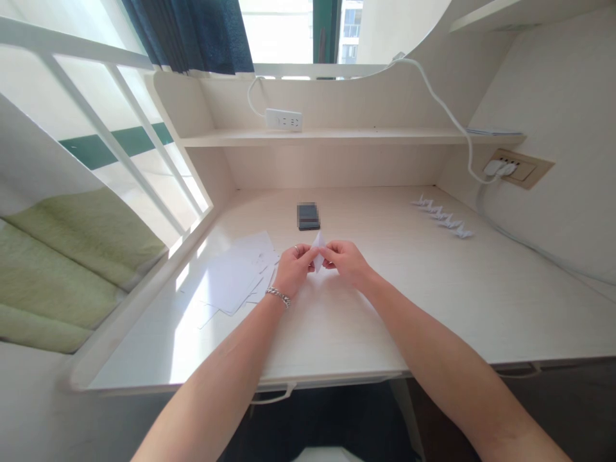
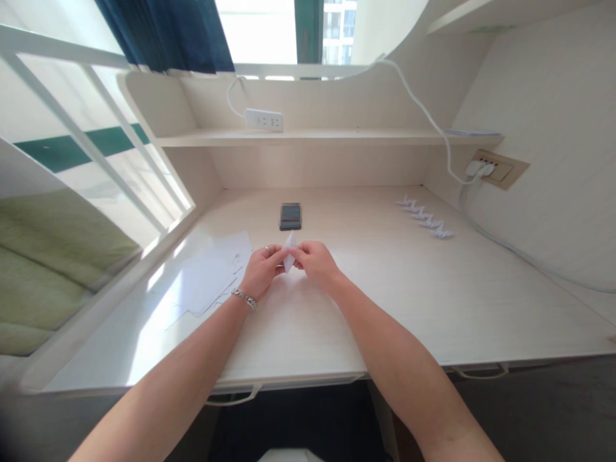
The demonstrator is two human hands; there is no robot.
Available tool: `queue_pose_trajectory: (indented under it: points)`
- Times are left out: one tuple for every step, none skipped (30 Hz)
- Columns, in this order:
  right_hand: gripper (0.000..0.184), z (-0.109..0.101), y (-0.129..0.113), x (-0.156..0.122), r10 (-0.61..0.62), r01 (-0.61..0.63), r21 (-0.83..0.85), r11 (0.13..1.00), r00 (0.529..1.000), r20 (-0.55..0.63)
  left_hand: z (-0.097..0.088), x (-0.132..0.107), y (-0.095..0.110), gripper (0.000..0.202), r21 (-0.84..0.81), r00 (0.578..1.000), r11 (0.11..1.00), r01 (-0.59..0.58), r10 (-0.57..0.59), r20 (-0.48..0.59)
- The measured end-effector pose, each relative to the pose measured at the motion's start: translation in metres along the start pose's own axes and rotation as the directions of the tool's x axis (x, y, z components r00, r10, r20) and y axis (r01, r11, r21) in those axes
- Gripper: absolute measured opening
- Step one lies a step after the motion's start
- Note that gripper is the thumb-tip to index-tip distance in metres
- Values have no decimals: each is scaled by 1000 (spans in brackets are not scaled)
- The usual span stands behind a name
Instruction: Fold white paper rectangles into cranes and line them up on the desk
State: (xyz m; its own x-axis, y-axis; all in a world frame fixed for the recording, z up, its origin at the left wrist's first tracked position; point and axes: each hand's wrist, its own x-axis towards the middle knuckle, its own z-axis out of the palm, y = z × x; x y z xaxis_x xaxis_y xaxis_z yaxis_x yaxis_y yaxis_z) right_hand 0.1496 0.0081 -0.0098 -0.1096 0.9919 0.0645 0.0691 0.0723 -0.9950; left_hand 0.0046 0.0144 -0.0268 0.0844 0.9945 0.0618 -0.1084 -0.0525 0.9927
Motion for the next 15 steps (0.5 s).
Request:
queue_pose_trajectory:
  points:
    - [25, 0, -1, -1, 7, -7, 1, 1000, 1000, 5, 0, 0, 0, 36, 2, 1000, 1000, -7, 7, 9]
    - [24, 0, -2, -2, 24, -24, 6, 1000, 1000, 12, -1, 0, 0, 37, 6, 1000, 1000, -14, 14, 8]
    - [24, 1, -3, -3, 46, -47, 15, 999, 999, 18, -2, 0, -1, 38, 11, 1000, 1000, -21, 21, -2]
    - [24, 1, -5, -4, 70, -70, 29, 997, 997, 24, -2, 1, -1, 38, 18, 1000, 1000, -26, 26, -18]
    - [24, 2, -6, -5, 90, -91, 46, 995, 996, 26, -3, 1, -2, 38, 24, 999, 999, -29, 30, -36]
    - [24, 3, -7, -6, 104, -105, 60, 993, 994, 24, -4, 1, -3, 37, 27, 998, 999, -30, 31, -51]
    - [24, 3, -8, -6, 107, -108, 71, 992, 994, 17, -4, 1, -3, 36, 24, 998, 999, -29, 30, -61]
    - [24, 4, -8, -7, 103, -103, 79, 992, 995, 7, -4, 1, -3, 35, 10, 998, 1000, -27, 27, -64]
    - [24, 4, -8, -6, 94, -94, 86, 992, 996, -2, -4, 1, -3, 34, -13, 998, 1000, -23, 22, -58]
    - [25, 4, -8, -6, 84, -83, 91, 992, 996, -7, -4, 1, -2, 34, -41, 999, 999, -19, 17, -46]
    - [26, 4, -8, -6, 77, -75, 97, 992, 997, -10, -4, 1, -2, 33, -69, 999, 998, -14, 12, -33]
    - [27, 4, -8, -6, 76, -75, 100, 992, 997, -6, -4, 0, -1, 33, -91, 1000, 996, -11, 8, -26]
    - [27, 4, -7, -6, 79, -80, 103, 992, 997, 6, -4, 0, -1, 33, -104, 1000, 995, -7, 4, -27]
    - [28, 4, -7, -6, 84, -86, 102, 991, 996, 24, -4, 0, 0, 34, -109, 999, 994, -2, -2, -32]
    - [27, 4, -7, -6, 87, -91, 97, 991, 995, 40, -4, 0, 0, 34, -106, 999, 994, 4, -8, -40]
